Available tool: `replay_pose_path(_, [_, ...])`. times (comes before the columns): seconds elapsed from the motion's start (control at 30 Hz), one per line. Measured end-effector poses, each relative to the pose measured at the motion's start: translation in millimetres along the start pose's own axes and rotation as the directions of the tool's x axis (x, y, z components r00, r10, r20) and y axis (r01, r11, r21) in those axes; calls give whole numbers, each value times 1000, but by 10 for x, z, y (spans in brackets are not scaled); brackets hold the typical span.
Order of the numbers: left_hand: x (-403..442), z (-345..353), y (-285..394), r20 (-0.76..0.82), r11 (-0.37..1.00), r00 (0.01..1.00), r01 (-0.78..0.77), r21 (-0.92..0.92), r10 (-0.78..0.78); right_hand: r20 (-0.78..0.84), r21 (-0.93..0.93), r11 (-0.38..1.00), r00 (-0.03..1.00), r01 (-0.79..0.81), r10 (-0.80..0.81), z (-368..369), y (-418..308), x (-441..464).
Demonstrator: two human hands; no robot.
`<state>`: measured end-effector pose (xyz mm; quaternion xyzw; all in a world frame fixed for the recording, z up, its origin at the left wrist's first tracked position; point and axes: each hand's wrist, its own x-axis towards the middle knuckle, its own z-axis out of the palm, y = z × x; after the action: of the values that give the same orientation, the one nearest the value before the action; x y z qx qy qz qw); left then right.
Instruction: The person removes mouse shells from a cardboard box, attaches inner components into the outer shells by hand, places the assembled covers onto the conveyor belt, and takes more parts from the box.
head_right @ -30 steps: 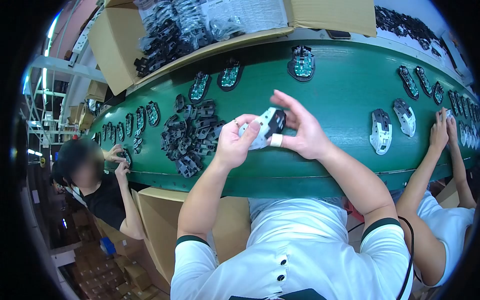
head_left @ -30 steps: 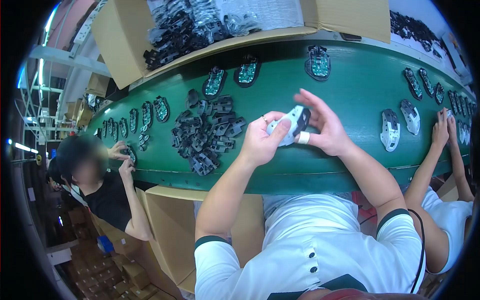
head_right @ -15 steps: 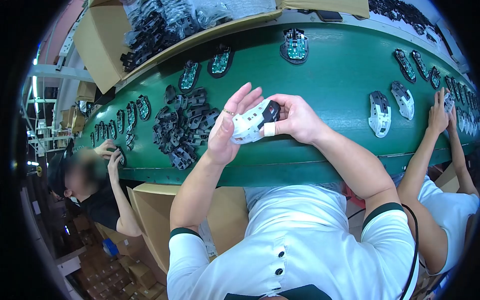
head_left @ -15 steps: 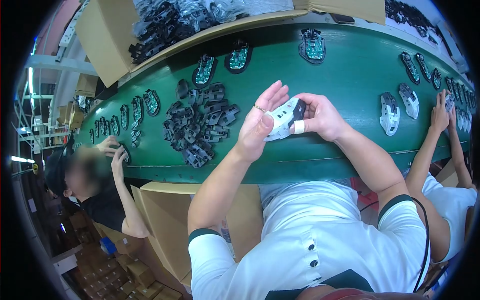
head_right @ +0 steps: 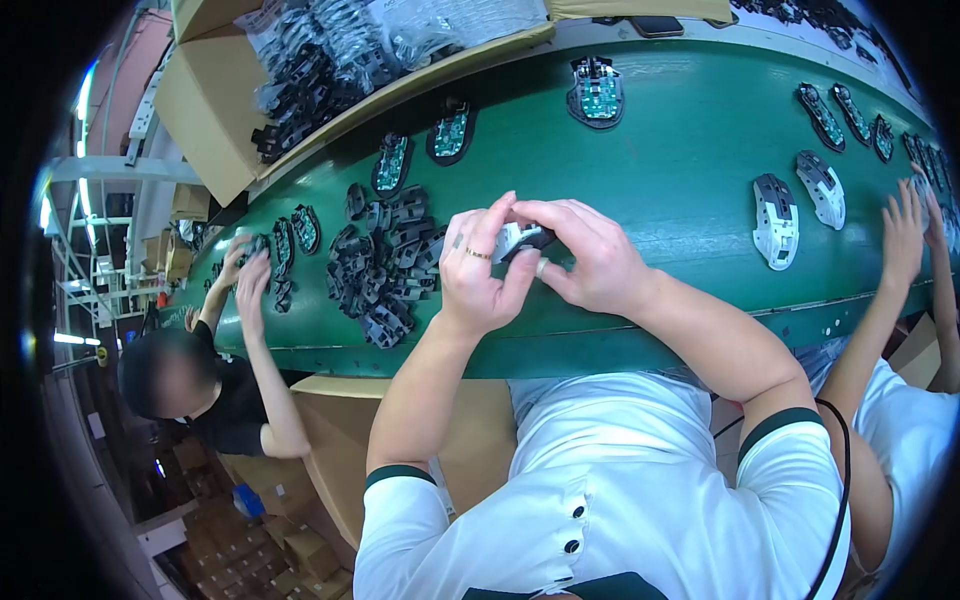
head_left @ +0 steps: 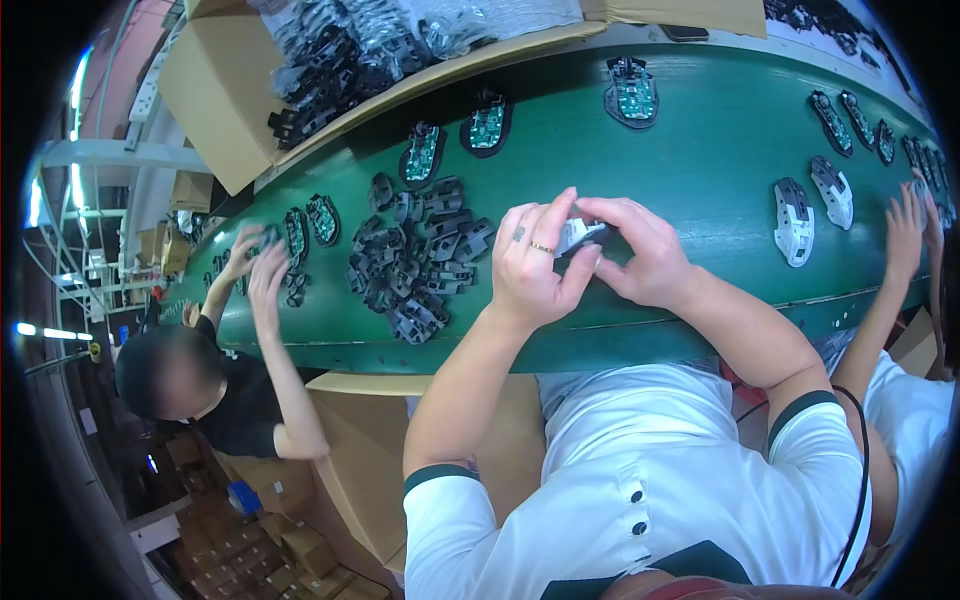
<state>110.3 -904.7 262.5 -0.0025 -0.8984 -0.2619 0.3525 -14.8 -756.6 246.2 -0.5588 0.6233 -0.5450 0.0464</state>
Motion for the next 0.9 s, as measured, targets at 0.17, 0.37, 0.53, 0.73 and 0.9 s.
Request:
replay_pose_path(0.17, [-33,-120,-67,-136,996,987,-83,19,85,-75,132,986,993,102,-93,9,-65,55])
replay_pose_path(0.37, [-36,-186,-78,-214,982,975,-99,-162,63,107,264,959,985,101,-133,77,7,-30])
replay_pose_path(0.53, [-51,-163,-77,-172,980,985,-6,-198,-28,131,282,959,990,15,-54,159,-59,-77])
replay_pose_path(0.73, [-36,-99,-126,-134,975,985,75,-209,-105,238,234,947,958,-219,163,78,-112,-78])
replay_pose_path(0.9, [-69,29,-114,36,977,979,204,-66,-202,127,508,710,858,-487,497,-48,165,86])
